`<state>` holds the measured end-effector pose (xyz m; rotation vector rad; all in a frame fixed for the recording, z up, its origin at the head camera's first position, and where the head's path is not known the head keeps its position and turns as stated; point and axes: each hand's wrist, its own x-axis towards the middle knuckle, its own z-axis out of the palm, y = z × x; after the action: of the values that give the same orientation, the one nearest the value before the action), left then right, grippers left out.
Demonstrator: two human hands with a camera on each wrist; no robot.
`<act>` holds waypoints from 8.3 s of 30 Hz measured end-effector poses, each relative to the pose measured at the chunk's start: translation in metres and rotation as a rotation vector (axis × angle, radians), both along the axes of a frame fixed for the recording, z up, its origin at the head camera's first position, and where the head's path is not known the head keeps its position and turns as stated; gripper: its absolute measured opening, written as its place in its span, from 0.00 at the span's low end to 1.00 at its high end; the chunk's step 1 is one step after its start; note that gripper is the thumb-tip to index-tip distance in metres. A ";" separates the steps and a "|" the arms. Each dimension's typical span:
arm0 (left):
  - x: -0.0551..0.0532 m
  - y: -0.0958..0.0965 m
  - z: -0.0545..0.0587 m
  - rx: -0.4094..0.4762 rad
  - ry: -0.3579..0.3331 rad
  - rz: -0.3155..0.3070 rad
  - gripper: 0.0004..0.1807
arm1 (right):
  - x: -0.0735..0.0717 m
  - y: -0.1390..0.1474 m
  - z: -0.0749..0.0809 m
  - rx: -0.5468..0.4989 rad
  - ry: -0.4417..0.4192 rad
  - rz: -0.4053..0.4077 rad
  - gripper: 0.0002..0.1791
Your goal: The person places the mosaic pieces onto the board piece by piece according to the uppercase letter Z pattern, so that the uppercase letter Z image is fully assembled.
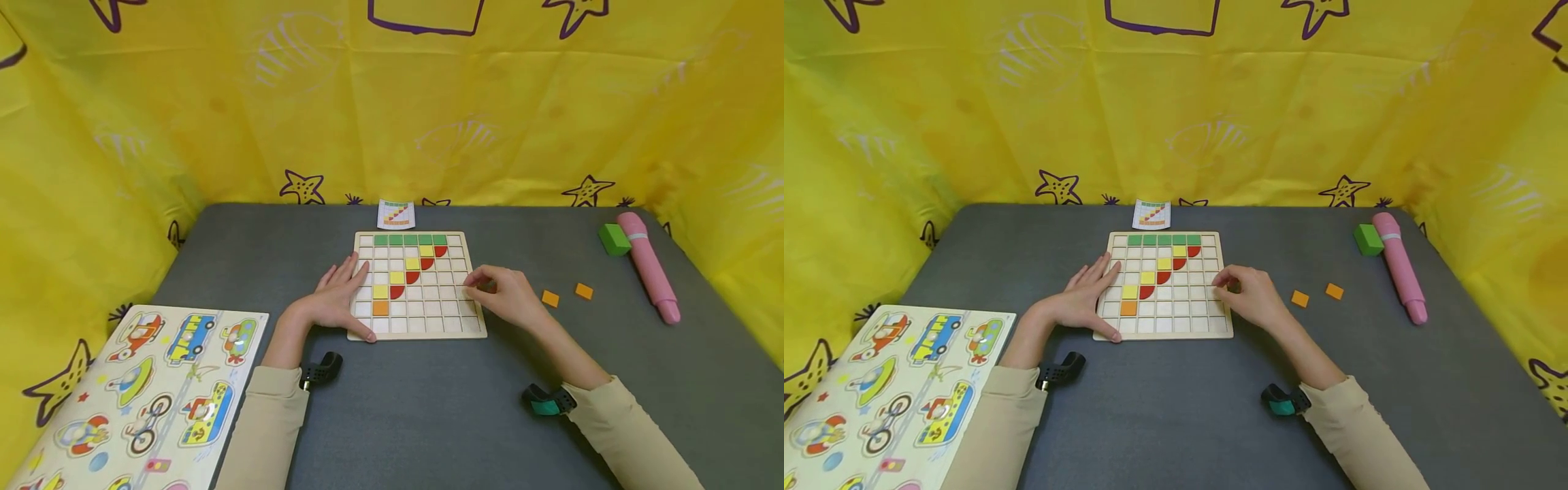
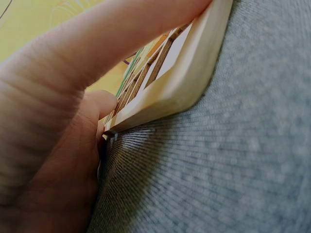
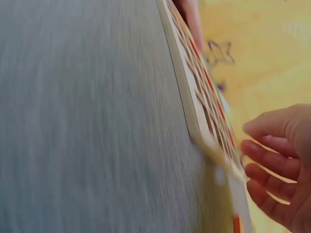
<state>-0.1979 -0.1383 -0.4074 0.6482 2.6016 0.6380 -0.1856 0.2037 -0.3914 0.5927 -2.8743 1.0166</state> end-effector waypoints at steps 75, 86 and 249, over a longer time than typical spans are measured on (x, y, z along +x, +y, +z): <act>0.001 0.001 0.002 -0.023 0.000 -0.003 0.76 | 0.007 -0.086 -0.010 -0.222 -0.158 0.269 0.10; 0.000 0.001 0.001 -0.014 -0.004 0.005 0.77 | 0.012 -0.045 -0.003 -0.214 -0.155 0.184 0.07; 0.000 0.001 0.002 -0.001 -0.021 0.014 0.76 | 0.011 -0.004 -0.002 -0.058 -0.096 0.130 0.12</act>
<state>-0.1982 -0.1370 -0.4053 0.6198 2.5893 0.6449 -0.1749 0.1995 -0.3937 0.7561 -2.9093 1.1723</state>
